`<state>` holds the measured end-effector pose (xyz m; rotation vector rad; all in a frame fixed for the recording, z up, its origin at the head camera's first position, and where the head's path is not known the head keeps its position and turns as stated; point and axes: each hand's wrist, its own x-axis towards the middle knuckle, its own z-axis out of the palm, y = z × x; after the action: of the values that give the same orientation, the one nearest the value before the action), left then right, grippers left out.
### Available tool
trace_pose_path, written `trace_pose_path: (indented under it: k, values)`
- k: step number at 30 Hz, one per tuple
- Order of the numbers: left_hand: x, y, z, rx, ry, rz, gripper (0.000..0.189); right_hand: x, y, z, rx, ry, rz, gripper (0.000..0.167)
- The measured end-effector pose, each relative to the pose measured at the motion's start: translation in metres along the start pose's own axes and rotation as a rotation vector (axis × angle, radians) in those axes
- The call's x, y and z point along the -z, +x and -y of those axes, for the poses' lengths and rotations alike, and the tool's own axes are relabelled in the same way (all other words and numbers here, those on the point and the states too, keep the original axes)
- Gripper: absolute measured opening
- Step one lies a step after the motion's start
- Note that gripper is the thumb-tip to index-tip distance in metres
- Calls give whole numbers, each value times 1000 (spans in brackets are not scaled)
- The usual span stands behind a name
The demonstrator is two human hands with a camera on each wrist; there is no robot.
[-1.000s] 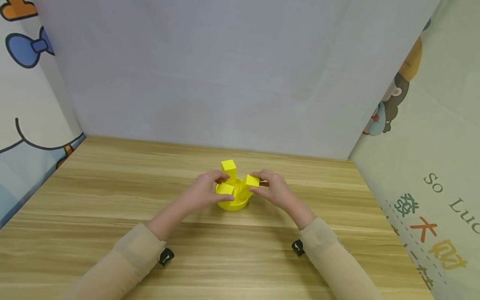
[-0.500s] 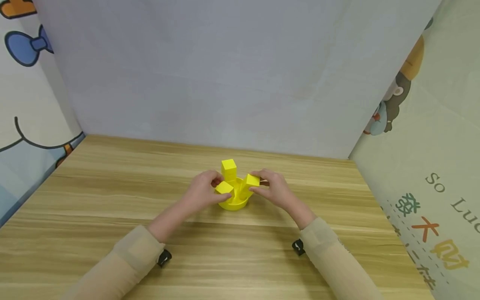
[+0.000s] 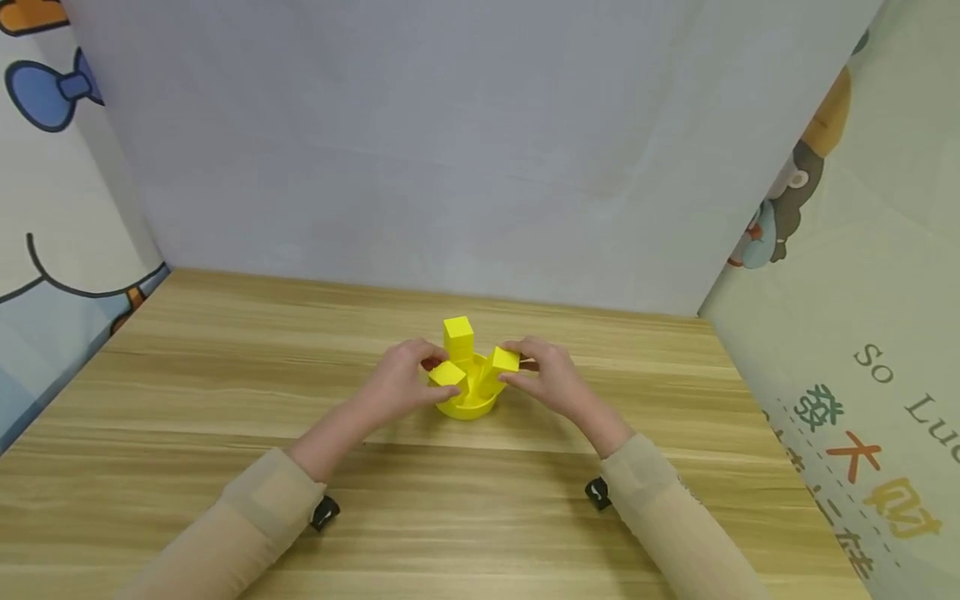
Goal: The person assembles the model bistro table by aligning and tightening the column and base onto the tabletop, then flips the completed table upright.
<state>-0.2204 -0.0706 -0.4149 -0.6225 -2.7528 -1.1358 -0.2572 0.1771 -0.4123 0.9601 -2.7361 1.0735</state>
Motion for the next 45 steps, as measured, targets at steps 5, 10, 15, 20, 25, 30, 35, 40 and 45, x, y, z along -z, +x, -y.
trace_pose_path:
  k: [5, 10, 15, 20, 25, 30, 35, 40, 45]
  values:
    - [-1, 0, 5, -2, -31, 32, 57, 1, 0, 0, -17, 3, 0, 43]
    - [-3, 3, 9, 2, -74, 109, 58, 3, -1, 0, -34, -13, -4, 44]
    - [-5, 3, 11, 6, -124, 120, 52, 5, -6, 3, -3, -87, -20, 50]
    - [-7, 2, 9, 17, -148, 100, 50, 7, -20, 5, 32, -140, -102, 56]
    - [-8, 4, 4, 29, -144, 57, 50, 6, -38, 11, 57, -187, -137, 58]
    - [-8, 8, -4, 60, -167, 25, 50, 3, -50, 19, 162, -248, -177, 56]
    - [-4, 13, -15, 112, -195, 6, 50, -1, -51, 25, 294, -291, -223, 54]
    - [0, 14, -28, 177, -218, -26, 51, -3, -49, 27, 390, -344, -211, 52]
    - [7, 13, -42, 240, -284, -74, 51, -5, -48, 31, 434, -380, -194, 50]
